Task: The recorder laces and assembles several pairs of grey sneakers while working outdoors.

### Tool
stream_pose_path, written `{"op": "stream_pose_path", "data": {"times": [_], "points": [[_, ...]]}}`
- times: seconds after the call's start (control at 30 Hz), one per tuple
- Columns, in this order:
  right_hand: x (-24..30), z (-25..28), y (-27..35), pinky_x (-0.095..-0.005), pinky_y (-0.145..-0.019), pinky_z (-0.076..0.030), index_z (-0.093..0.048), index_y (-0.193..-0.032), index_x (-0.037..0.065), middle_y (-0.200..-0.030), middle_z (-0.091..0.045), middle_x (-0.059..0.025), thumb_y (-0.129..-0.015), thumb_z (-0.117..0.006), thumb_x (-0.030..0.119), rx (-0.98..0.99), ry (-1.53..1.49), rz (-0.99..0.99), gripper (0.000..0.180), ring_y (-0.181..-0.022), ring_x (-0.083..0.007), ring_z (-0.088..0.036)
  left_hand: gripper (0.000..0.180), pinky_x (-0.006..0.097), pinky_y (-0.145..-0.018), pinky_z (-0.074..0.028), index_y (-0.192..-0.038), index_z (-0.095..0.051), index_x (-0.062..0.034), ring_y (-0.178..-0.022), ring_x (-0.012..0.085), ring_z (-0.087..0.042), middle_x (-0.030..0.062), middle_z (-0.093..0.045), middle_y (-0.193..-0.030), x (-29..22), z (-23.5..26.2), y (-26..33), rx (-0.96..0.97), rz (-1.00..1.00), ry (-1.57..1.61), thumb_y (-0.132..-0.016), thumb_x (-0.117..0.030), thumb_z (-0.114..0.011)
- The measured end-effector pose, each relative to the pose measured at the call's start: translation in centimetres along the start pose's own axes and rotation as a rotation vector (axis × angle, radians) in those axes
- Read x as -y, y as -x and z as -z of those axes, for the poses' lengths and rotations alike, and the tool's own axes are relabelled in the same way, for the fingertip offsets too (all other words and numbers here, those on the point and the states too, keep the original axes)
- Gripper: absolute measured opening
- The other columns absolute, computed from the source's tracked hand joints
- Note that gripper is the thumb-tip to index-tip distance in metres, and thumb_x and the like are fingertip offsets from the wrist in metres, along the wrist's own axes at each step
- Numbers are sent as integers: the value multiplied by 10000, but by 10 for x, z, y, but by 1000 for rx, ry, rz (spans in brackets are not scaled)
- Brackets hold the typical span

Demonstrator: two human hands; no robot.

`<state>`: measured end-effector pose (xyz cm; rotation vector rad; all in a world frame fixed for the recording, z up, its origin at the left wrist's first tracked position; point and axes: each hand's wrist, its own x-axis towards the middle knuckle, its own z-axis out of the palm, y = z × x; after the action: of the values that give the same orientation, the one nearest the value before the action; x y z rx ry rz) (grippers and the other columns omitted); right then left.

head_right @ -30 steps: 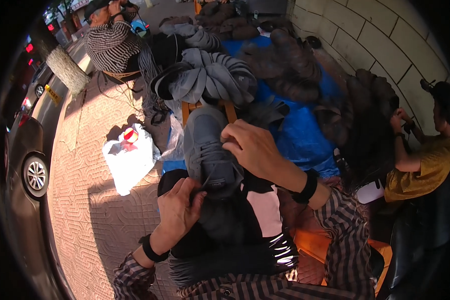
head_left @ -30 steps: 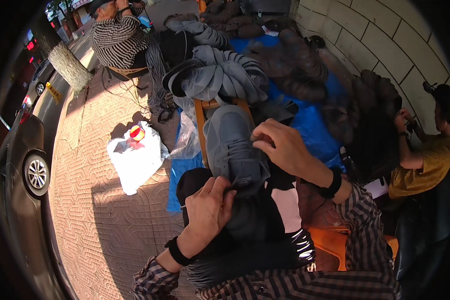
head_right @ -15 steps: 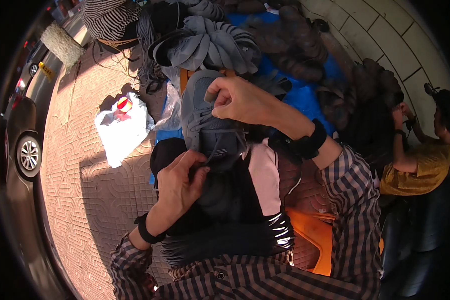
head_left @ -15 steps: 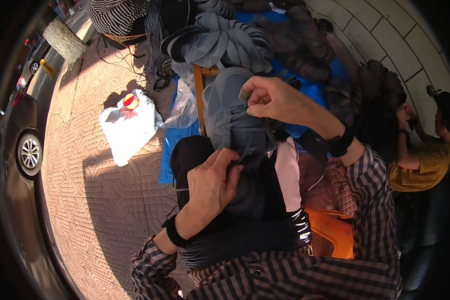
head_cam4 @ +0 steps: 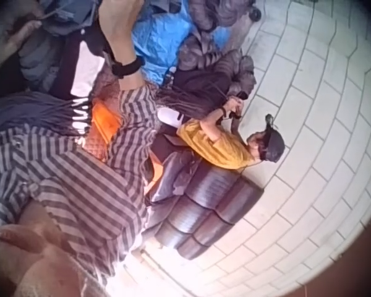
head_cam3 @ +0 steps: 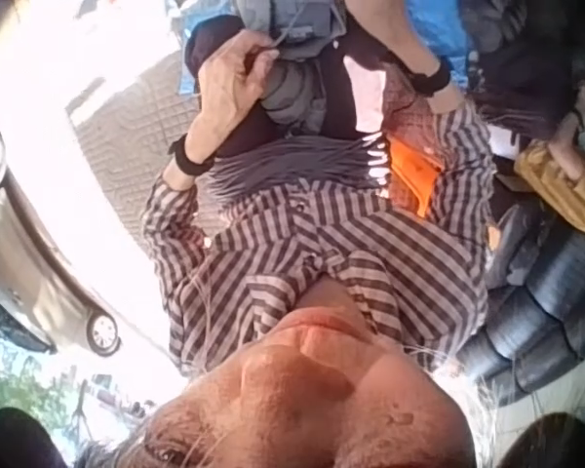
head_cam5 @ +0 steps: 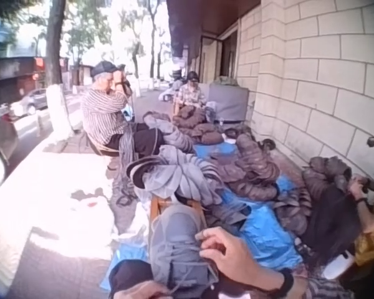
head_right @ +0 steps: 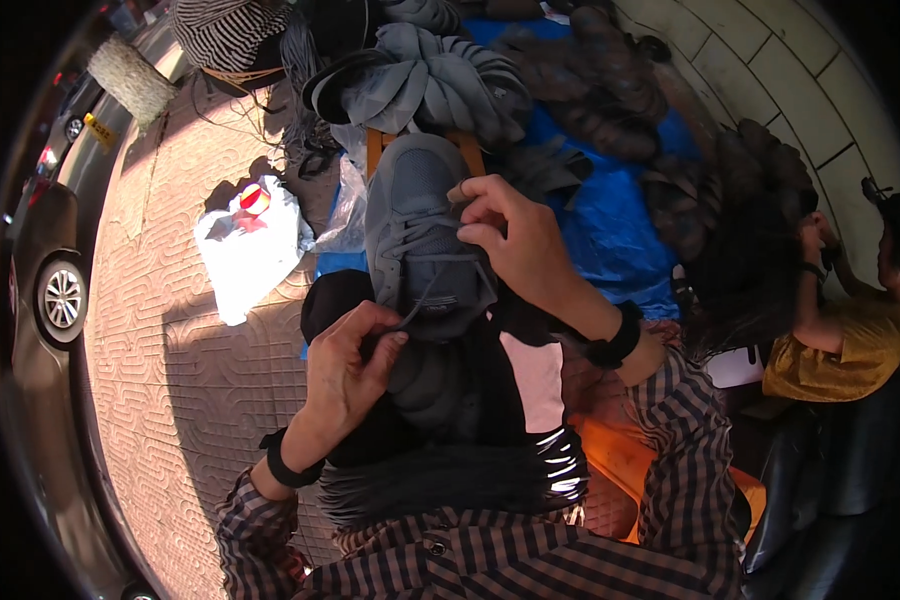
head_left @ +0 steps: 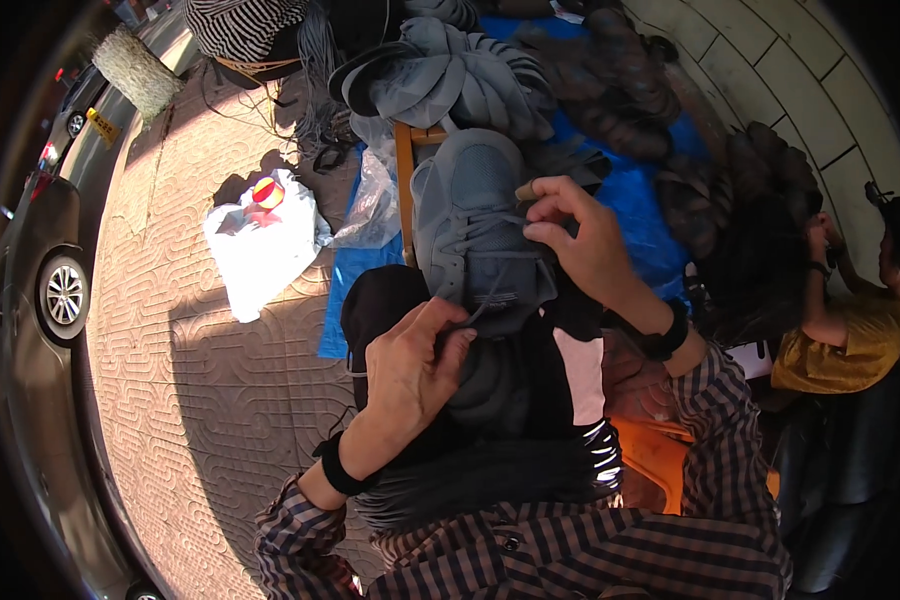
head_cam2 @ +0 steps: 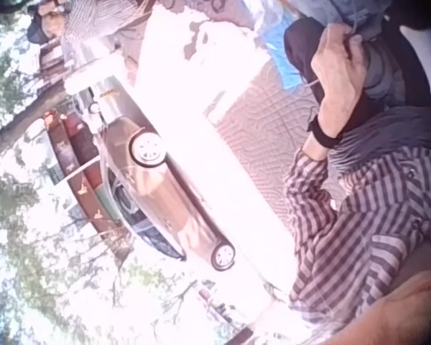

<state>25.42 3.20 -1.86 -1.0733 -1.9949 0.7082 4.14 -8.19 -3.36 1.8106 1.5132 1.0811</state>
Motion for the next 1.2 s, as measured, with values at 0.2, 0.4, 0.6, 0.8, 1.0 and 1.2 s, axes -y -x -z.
{"op": "stream_pose_path", "data": {"times": [0.2,0.4,0.6,0.8,1.0,1.2], "points": [[-12,51,-35,-253,-717,-474,-511,-1206,-62,-811,-626,-66,-866,-629,63,725,-496,-412,381,-745,-108,-570,106,353,-595,-506,-908,-631,-53,-681,285,-671,112,-673,-822,-2,-4,-4,18,27,34,-831,-89,-693],[-3,38,-35,-242,-716,-463,-517,-1183,-45,-814,-624,-52,-896,-615,98,717,-468,-333,335,-752,-98,-559,81,378,-631,-501,-883,-608,-59,-745,330,-663,134,-658,-810,12,19,-7,73,-23,-49,-823,-37,-657],[3,9,-25,-236,-720,-478,-517,-1203,-37,-827,-652,-64,-901,-637,88,565,-508,-325,347,-776,-99,-612,91,362,-620,-484,-881,-586,-59,-694,311,-646,125,-633,-761,30,62,-6,128,4,-101,-837,8,-629],[-9,4,3,-254,-728,-499,-556,-1174,-30,-903,-671,-83,-895,-641,100,-7,-571,-372,319,-809,-122,-637,76,309,-577,-455,-890,-578,-33,-600,181,-598,87,-593,-668,48,90,1,112,78,-90,-861,29,-610],[4,-4,32,-343,-731,-497,-579,-922,43,-921,-572,-82,-809,-741,149,55,152,-80,223,-823,-235,-619,222,288,-541,-454,-922,-598,19,-560,132,-571,75,-588,-644,26,61,-4,318,444,223,-967,-196,-575],[24,4,30,-391,-674,-461,-533,-854,66,-795,-571,-80,-768,-735,79,-38,412,317,220,-760,-306,-597,178,304,-564,-487,-936,-618,3,-592,178,-623,88,-627,-695,13,37,-10,375,274,163,-954,-172,-594]]}}
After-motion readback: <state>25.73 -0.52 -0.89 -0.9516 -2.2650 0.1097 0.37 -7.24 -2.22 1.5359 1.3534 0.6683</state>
